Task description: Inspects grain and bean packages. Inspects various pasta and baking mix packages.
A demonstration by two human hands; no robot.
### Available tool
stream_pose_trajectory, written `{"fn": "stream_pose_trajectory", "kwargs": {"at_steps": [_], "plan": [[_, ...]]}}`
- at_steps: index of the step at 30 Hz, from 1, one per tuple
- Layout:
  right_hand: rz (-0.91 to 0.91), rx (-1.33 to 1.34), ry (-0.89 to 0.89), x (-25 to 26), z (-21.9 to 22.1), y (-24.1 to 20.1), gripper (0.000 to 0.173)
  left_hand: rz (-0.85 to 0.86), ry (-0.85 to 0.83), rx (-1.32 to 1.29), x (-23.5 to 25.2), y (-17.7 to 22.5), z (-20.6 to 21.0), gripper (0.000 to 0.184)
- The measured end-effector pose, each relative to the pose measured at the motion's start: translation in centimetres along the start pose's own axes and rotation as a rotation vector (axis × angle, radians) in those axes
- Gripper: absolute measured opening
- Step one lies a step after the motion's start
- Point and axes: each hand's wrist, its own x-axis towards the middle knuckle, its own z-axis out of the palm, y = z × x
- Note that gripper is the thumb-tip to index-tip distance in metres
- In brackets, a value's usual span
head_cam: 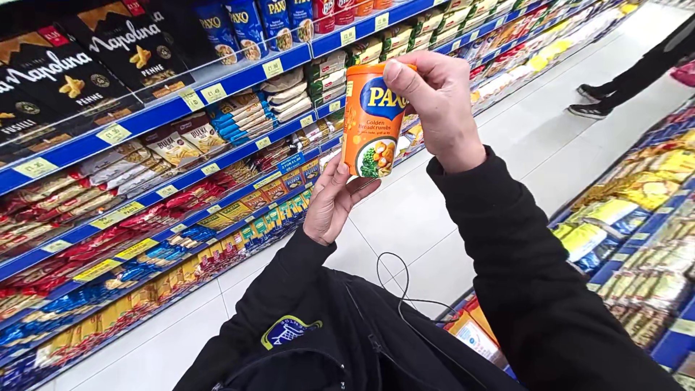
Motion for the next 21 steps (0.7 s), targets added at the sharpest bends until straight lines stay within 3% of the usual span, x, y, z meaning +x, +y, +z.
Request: {"fn": "stream_pose_trajectory", "kwargs": {"at_steps": [8,12,16,21], "plan": [[0.028,0.009,-0.074,0.5,-0.1,-0.4,0.032,0.077,0.037,0.058,-0.2,0.3,0.4,0.055],[0.038,-0.007,-0.247,1.5,-0.7,-0.6,0.045,0.147,0.014,0.108,-0.2,0.8,0.0,0.065],[0.087,-0.078,-0.479,3.5,-0.5,-0.5,0.069,0.276,0.002,0.213,-0.6,1.9,-2.1,0.066],[0.044,-0.081,-0.696,7.2,2.2,0.8,0.081,0.376,0.025,0.280,0.1,5.4,-5.6,0.077]]}}
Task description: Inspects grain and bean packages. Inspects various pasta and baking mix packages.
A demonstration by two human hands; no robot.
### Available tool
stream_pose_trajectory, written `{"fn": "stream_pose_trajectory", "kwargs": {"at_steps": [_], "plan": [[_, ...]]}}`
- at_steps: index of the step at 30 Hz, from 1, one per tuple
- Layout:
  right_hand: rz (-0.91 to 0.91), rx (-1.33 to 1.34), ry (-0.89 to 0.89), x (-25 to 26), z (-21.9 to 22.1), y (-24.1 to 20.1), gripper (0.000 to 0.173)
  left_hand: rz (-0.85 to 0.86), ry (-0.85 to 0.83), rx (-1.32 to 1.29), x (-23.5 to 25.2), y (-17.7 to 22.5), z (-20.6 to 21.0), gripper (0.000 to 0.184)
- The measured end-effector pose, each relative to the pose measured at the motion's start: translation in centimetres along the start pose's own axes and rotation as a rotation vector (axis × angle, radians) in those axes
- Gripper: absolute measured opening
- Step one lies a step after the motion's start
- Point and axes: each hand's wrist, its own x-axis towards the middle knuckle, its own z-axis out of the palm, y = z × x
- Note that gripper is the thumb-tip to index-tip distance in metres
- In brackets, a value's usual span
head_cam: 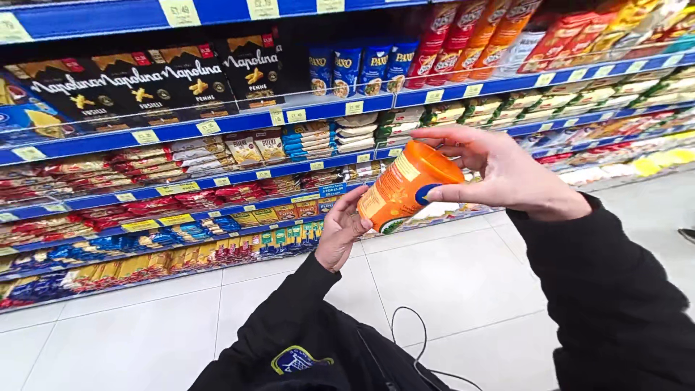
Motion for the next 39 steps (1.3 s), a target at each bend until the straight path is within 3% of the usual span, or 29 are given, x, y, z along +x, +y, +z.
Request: {"fn": "stream_pose_trajectory", "kwargs": {"at_steps": [4,7,12,15,18,23,30,35,39], "plan": [[-0.236,-0.195,0.102,5.1,1.4,0.8,0.080,0.054,0.101,0.144,3.1,2.2,-3.5,0.084],[-0.442,-0.406,0.190,10.6,1.8,1.5,0.084,0.050,0.180,0.226,4.2,4.1,-5.8,0.077],[-0.625,-0.593,0.321,21.7,2.6,4.5,0.077,0.009,0.092,0.233,5.2,6.3,-8.1,0.066],[-0.654,-0.630,0.290,27.5,3.1,6.7,0.075,-0.027,-0.010,0.234,5.7,7.4,-9.3,0.060],[-0.604,-0.612,0.255,31.4,3.5,8.8,0.074,-0.073,-0.122,0.240,6.0,8.3,-11.5,0.051],[-0.442,-0.560,0.190,35.3,3.7,10.9,0.077,-0.112,-0.215,0.268,7.1,9.3,-14.5,0.053],[-0.210,-0.613,-0.033,39.5,2.9,10.4,0.075,-0.167,-0.158,0.116,8.8,9.9,-17.0,0.055],[-0.131,-0.857,-0.161,40.5,3.5,8.9,0.070,-0.188,-0.150,0.048,9.5,10.4,-17.6,0.054],[-0.107,-1.115,-0.164,41.1,3.9,8.8,0.055,-0.211,-0.150,0.029,9.8,9.9,-17.4,0.052]]}}
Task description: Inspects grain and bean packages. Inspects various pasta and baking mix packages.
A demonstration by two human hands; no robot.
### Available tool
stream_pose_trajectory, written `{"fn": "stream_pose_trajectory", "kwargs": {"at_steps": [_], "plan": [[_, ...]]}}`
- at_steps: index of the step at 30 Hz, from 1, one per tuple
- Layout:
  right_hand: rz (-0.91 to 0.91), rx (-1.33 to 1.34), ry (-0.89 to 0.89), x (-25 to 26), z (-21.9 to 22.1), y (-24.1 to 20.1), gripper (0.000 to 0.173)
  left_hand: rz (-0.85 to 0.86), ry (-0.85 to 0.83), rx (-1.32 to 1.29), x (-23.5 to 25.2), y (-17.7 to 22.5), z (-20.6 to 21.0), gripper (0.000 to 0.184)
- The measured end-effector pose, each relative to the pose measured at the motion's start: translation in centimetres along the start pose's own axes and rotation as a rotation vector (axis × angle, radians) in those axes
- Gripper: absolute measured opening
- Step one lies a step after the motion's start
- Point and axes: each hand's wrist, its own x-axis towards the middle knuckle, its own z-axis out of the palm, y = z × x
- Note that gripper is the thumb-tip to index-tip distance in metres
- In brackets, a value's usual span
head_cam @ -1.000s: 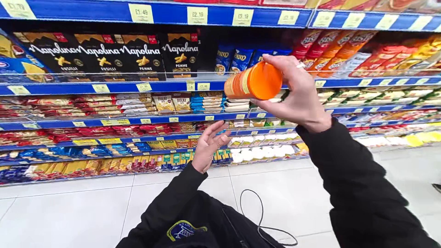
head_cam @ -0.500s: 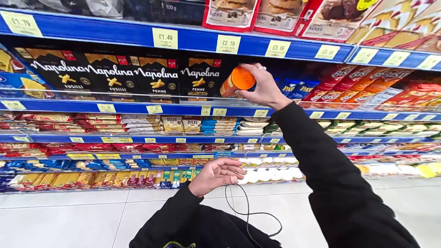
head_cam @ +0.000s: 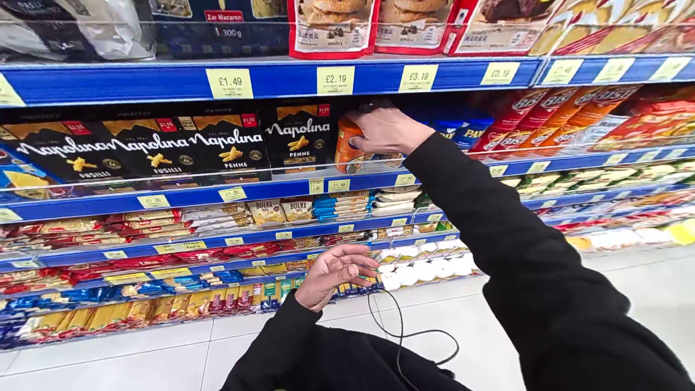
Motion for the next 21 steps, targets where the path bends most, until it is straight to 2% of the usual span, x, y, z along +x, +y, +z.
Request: {"fn": "stream_pose_trajectory", "kwargs": {"at_steps": [4,9,11,15,19,21], "plan": [[0.029,-0.007,0.016,-0.5,0.2,-0.4,0.053,-0.014,-0.011,-0.012,0.1,-0.4,0.6,0.050],[0.056,0.164,0.238,-5.1,1.3,-1.1,0.069,-0.033,-0.012,-0.006,0.0,-1.4,1.5,0.051],[0.041,0.217,0.370,-8.9,2.3,-2.6,0.070,-0.045,0.014,-0.006,-0.2,-1.9,1.8,0.050],[0.107,0.427,0.521,-18.0,6.4,-6.5,0.061,-0.067,0.193,0.021,-0.5,-3.9,3.3,0.045],[0.200,0.870,0.668,-28.0,11.3,-10.4,0.053,0.029,0.437,0.050,-1.2,-7.5,6.0,0.033],[0.307,1.140,0.703,-33.1,13.4,-12.6,0.050,0.076,0.512,0.078,-1.4,-9.5,7.8,0.031]]}}
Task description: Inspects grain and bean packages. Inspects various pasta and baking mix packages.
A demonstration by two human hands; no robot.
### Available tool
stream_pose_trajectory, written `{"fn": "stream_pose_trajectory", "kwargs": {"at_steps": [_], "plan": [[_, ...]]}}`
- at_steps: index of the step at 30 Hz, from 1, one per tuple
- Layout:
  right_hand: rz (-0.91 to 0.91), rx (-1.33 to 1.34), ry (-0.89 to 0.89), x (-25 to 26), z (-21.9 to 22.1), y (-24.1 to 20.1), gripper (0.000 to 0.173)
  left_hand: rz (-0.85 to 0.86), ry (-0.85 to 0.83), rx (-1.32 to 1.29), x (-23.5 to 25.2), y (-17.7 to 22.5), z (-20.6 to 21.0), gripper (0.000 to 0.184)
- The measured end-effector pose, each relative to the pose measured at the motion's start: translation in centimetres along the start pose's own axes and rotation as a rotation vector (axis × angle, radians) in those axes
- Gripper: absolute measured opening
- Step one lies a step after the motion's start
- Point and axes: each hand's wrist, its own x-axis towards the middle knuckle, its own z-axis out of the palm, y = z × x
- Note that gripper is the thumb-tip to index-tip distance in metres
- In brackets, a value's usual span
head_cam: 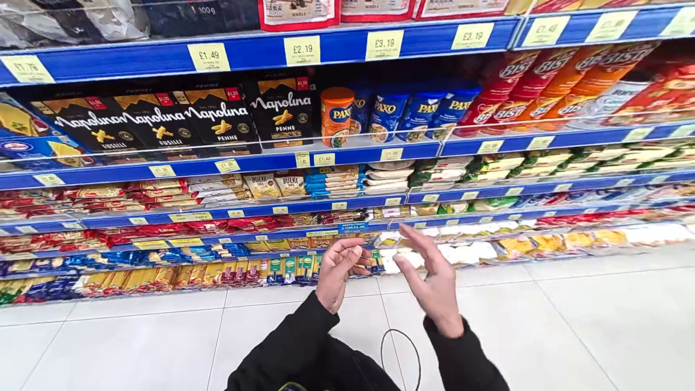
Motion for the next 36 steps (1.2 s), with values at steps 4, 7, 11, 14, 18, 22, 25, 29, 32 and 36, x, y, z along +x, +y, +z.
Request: {"fn": "stream_pose_trajectory", "kwargs": {"at_steps": [4,7,11,14,18,22,25,29,32,36], "plan": [[0.277,0.274,0.150,-9.7,-2.0,-0.7,0.046,-0.054,-0.052,0.071,-3.4,-2.7,3.2,0.031],[0.357,0.444,0.199,-13.6,-3.4,-1.7,0.046,-0.041,-0.172,0.035,-6.0,-4.8,4.9,0.036],[0.254,0.535,0.197,-16.5,-5.8,-2.8,0.045,0.001,-0.253,0.011,-9.3,-7.0,6.7,0.037],[0.214,0.581,0.179,-18.0,-7.9,-3.2,0.044,0.019,-0.182,0.027,-11.2,-8.0,8.1,0.035],[0.172,0.658,0.164,-18.8,-10.2,-3.8,0.042,0.038,-0.106,0.060,-12.3,-9.0,10.9,0.037],[0.128,0.666,0.201,-18.8,-12.5,-3.8,0.041,0.057,-0.169,0.126,-12.5,-9.2,13.0,0.031],[0.132,0.688,0.215,-18.9,-13.8,-3.2,0.040,0.036,-0.148,0.164,-12.0,-9.1,13.2,0.030],[0.147,0.711,0.227,-19.5,-14.9,-2.7,0.041,0.005,-0.087,0.214,-11.3,-9.3,13.4,0.030],[0.119,0.713,0.211,-19.4,-15.6,-2.6,0.042,0.010,-0.052,0.245,-10.7,-9.0,13.3,0.029],[0.140,0.728,0.243,-19.2,-15.8,-1.7,0.045,-0.009,-0.028,0.272,-9.8,-9.7,13.8,0.029]]}}
